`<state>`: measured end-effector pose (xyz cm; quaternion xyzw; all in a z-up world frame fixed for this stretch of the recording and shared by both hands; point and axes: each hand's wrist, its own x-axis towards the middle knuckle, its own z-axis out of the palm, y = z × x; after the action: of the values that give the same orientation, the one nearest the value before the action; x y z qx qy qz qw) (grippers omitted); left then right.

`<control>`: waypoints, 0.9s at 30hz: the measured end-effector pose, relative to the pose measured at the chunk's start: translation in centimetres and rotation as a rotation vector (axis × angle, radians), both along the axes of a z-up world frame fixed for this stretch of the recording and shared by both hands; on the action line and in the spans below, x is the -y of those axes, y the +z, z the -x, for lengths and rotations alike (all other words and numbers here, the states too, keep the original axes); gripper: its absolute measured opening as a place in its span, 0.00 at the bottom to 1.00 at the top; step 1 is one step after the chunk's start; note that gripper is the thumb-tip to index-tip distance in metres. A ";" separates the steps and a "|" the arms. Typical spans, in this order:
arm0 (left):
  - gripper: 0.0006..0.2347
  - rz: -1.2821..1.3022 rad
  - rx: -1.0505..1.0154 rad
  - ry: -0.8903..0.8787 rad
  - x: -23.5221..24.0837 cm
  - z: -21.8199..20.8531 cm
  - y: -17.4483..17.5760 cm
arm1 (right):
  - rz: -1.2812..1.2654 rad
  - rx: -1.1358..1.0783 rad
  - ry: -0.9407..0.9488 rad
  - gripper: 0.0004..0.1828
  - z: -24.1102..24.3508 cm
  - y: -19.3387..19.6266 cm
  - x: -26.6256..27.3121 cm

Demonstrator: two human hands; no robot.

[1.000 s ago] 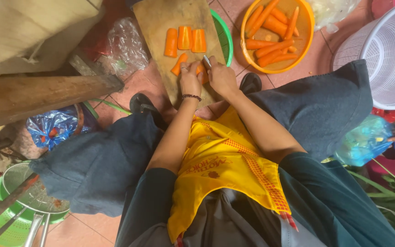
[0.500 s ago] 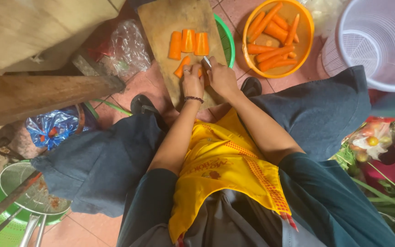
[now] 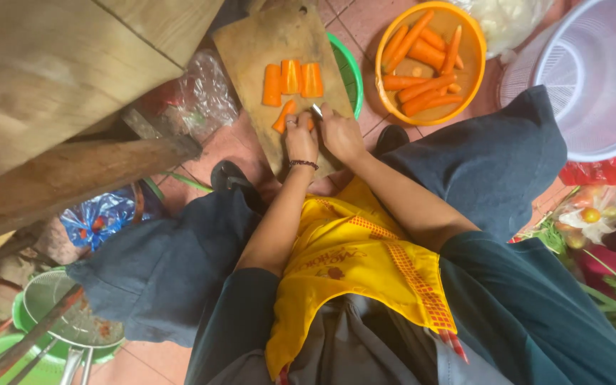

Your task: Peeling and chopping carrots using a peeler and a knife on a wooden board while sitting on the floor.

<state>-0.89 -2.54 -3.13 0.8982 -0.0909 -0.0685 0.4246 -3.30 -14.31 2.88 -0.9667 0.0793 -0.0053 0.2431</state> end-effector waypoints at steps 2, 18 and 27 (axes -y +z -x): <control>0.14 0.019 0.013 0.007 0.1 -0.4 0.6 | -0.038 -0.003 -0.031 0.13 -0.2 -0.3 0.8; 0.10 -0.008 0.019 0.075 0.2 -0.1 -1.9 | 0.024 -0.095 0.053 0.13 -1.0 1.6 -0.7; 0.12 0.042 0.041 0.068 -0.1 -1.6 -0.3 | 0.143 -0.072 0.070 0.10 -2.8 2.2 -0.8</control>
<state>0.69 -2.49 -3.42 0.8929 -0.0702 -0.0337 0.4435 -0.52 -13.49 5.12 -0.9833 0.0534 0.0324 0.1706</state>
